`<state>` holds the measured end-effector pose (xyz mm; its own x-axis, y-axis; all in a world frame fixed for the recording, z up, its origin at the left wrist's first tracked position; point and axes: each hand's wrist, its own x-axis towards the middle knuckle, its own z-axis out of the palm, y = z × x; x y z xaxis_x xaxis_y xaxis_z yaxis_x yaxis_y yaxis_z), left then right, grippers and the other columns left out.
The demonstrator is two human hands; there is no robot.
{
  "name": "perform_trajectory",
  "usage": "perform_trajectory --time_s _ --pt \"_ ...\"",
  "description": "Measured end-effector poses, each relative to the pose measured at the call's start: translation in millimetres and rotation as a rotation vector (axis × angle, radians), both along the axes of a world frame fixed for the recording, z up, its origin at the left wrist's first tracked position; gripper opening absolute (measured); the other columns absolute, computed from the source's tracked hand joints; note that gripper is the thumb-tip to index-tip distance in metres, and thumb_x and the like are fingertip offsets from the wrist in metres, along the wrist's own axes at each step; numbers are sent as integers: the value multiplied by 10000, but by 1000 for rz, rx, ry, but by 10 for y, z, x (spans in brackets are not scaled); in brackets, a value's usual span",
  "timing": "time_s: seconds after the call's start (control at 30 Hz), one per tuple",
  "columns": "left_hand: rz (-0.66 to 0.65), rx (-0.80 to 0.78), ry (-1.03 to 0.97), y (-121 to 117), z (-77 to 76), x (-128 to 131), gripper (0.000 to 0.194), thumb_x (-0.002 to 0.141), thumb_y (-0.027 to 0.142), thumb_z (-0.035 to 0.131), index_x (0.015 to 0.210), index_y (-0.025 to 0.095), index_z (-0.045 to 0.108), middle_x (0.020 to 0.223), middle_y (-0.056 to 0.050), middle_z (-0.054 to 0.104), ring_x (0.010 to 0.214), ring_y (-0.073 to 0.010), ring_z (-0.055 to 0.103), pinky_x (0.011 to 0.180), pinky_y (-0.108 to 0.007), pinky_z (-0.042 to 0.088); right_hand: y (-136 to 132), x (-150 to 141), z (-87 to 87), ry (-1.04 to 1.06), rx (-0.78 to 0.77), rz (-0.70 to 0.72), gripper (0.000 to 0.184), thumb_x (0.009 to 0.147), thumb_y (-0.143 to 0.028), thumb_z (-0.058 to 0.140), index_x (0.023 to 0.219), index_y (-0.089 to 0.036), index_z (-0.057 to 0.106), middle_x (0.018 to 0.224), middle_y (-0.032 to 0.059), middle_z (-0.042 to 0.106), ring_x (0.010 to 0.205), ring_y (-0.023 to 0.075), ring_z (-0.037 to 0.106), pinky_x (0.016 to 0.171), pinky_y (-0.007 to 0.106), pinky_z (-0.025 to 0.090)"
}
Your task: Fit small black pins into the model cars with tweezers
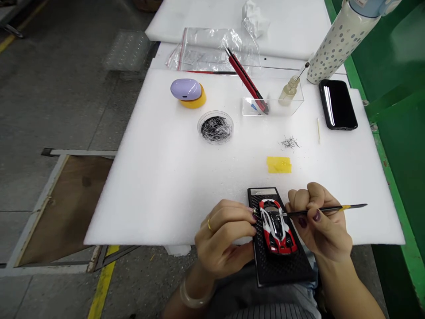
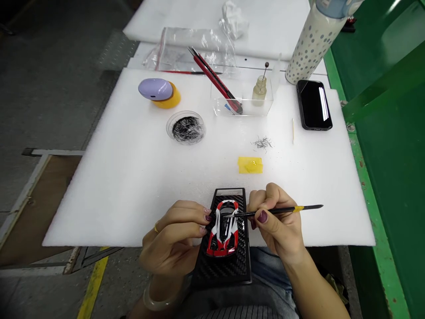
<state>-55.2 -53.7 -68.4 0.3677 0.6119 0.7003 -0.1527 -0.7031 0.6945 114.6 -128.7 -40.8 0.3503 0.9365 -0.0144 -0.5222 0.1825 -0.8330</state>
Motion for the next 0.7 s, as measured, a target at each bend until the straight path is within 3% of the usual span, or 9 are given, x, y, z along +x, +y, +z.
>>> perform_trajectory --time_s 0.7 --pt "15 -25 7 -28 -18 -6 107 933 206 706 912 119 647 909 -48 678 860 -156 664 723 -341 613 25 5 15 -12 -37 -2 194 843 -277 761 740 -246 600 562 -33 472 521 133 378 467 265 340"
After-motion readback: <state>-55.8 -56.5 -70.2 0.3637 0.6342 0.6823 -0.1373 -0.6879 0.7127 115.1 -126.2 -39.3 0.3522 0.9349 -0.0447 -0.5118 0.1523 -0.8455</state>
